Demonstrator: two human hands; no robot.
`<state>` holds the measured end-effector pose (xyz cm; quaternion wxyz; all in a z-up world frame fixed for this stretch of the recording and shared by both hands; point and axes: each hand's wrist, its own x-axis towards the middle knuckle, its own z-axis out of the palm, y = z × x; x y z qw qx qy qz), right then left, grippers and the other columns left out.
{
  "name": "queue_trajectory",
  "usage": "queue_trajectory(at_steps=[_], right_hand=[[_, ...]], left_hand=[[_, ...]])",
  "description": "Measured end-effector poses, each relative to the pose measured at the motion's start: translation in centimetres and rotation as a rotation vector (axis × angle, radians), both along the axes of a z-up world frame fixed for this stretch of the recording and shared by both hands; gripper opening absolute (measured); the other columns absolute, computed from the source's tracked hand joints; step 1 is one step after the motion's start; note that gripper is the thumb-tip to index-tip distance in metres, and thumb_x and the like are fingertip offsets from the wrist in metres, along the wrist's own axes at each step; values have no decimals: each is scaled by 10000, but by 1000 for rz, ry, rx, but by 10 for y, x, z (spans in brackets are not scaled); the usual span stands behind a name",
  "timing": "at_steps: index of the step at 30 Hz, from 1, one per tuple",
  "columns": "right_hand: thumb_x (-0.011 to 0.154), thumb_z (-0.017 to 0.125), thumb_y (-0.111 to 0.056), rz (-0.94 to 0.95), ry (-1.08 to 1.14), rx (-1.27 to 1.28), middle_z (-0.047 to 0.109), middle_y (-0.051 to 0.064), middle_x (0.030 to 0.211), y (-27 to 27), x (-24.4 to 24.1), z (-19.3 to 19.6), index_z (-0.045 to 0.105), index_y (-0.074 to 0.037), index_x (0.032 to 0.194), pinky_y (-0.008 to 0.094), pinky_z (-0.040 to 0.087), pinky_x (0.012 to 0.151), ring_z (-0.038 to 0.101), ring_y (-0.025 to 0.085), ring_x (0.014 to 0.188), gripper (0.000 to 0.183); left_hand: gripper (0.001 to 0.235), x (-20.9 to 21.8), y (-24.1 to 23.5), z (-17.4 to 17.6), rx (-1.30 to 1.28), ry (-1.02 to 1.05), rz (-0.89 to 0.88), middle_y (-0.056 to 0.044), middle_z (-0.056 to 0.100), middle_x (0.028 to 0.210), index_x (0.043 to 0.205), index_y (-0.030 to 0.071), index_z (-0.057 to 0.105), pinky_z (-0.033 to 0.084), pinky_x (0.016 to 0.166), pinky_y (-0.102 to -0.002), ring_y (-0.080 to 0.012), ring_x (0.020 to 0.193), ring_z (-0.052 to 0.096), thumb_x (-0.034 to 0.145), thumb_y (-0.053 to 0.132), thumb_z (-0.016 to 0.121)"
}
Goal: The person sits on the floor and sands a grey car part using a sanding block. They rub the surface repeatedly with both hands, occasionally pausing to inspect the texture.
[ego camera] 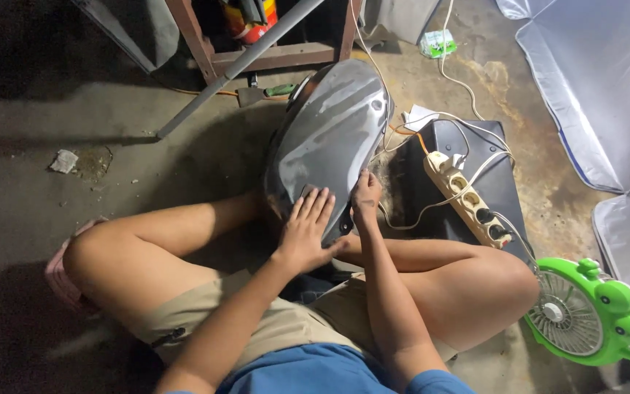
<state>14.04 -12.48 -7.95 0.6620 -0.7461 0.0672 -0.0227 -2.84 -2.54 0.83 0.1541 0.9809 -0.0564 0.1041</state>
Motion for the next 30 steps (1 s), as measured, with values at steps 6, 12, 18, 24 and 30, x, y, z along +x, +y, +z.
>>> queue_trajectory(at_steps=[6, 12, 18, 24, 30], right_hand=[[1044, 529, -269, -13, 22, 102, 504, -26, 592, -2, -6, 14, 596, -108, 714, 265, 395, 552, 500, 115, 586, 374], [1063, 502, -305, 20, 18, 15, 578, 81, 677, -3, -2, -11, 665, -44, 812, 366, 446, 632, 553, 204, 704, 397], [1056, 507, -302, 22, -5, -30, 644, 109, 719, -2, 3, -13, 674, -67, 844, 380, 476, 664, 589, 185, 726, 358], [1050, 505, -280, 42, -6, 13, 624, 85, 680, -5, -2, 0, 663, -52, 819, 364, 459, 643, 538, 175, 702, 362], [1055, 496, -290, 20, 15, -16, 629, 120, 670, -3, 0, -14, 671, -57, 816, 367, 457, 602, 568, 187, 660, 376]], left_hand=[[1070, 89, 14, -23, -4, 7, 84, -227, 336, 1636, 1557, 19, 389, 198, 1238, -562, -393, 1536, 273, 878, 846, 375], [1049, 24, -9, -5, -15, -16, -12, -258, 342, 1622, 1554, -6, 373, 193, 1223, -568, -423, 1514, 301, 872, 788, 447], [1013, 1, -3, -4, 9, -13, -89, -246, 320, 1638, 1590, 28, 323, 227, 1209, -582, -424, 1506, 313, 890, 752, 440], [973, 107, 17, -38, 46, -80, -8, -223, 347, 1628, 1549, 34, 406, 239, 1216, -589, -406, 1518, 310, 918, 774, 423], [1017, 28, -1, -12, 10, -105, -81, -250, 378, 1605, 1552, 20, 390, 286, 1179, -591, -433, 1480, 364, 878, 778, 465]])
